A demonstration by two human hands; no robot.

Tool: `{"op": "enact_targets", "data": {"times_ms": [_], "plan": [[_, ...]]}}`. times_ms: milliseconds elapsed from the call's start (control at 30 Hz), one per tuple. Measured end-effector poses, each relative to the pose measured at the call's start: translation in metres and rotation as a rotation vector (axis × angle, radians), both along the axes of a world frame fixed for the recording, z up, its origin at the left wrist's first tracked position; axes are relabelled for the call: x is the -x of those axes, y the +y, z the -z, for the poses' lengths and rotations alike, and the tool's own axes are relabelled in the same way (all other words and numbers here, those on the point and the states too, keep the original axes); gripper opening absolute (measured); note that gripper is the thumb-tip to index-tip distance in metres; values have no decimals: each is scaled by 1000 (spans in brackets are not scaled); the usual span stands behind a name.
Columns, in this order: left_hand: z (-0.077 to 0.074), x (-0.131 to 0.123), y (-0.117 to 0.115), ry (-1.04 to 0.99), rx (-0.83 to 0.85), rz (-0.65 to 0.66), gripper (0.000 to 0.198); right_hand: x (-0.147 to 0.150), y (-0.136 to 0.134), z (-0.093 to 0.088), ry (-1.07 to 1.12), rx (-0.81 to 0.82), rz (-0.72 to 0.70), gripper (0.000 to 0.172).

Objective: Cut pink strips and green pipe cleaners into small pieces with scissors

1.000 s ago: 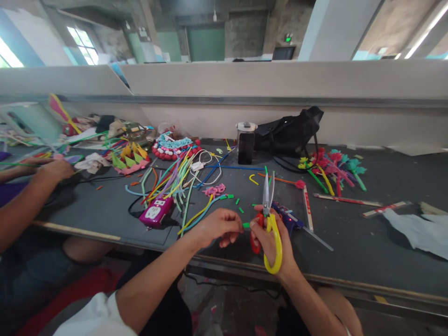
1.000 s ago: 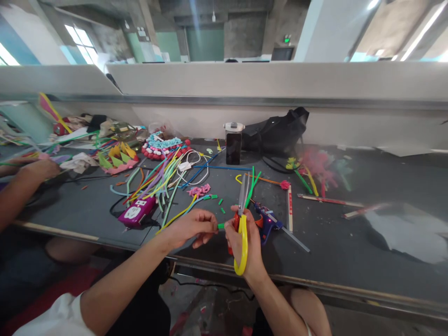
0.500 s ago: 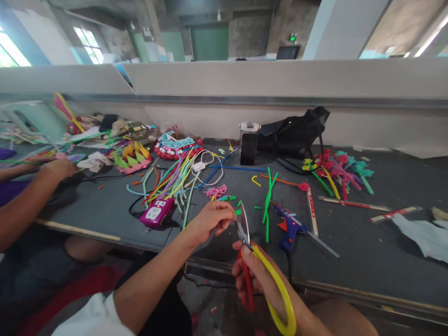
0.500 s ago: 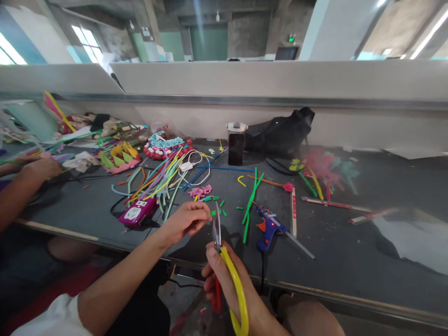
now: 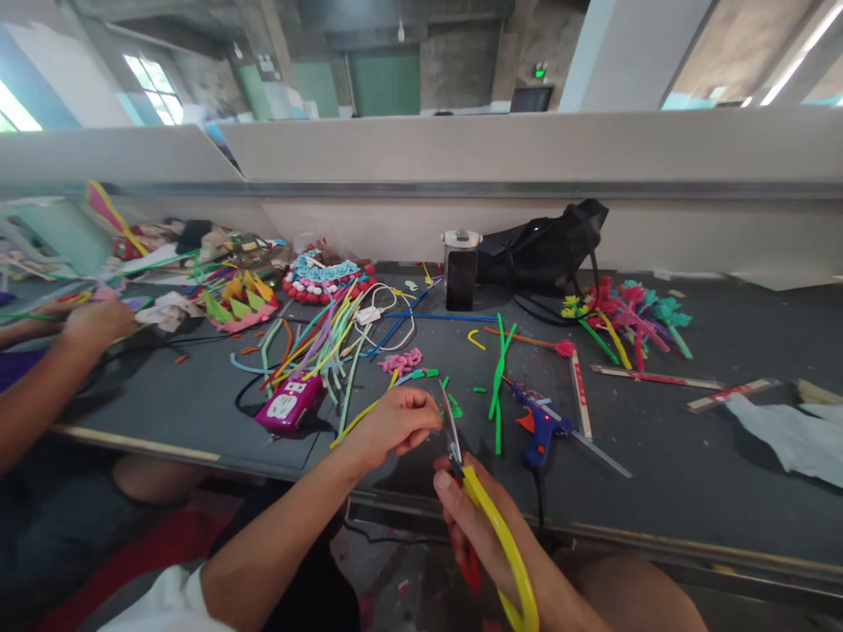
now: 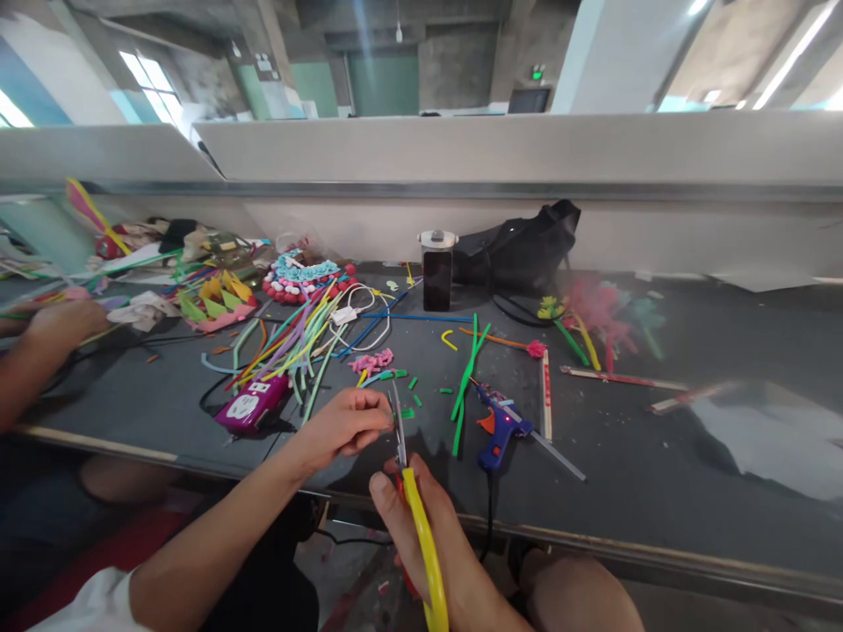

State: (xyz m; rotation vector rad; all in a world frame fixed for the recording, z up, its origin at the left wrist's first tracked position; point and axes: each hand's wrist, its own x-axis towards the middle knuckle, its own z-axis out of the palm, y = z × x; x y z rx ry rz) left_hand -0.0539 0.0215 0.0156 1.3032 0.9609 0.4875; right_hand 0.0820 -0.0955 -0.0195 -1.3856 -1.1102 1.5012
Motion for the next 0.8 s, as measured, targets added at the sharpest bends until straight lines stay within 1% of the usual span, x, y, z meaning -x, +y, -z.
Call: {"op": "enact_targets", "data": {"times_ms": [133, 267, 367, 500, 633, 800], "plan": [[2, 3, 0, 9, -13, 10, 13, 4, 0, 0, -37, -47, 53, 58], [3, 4, 2, 20, -23, 15, 13, 6, 0, -6, -59, -69, 102, 54], [3, 3, 3, 29, -31, 12, 13, 5, 0, -11, -24, -106, 128, 49], [4, 1, 2, 33, -40, -2, 13, 4, 2, -13, 29, -74, 91, 50], [4, -1, 1, 24, -29, -7, 10, 4, 2, -9, 5, -44, 80, 51], [6, -3, 0, 6, -44, -12, 12, 2, 2, -5, -23, -2, 49, 52]]}}
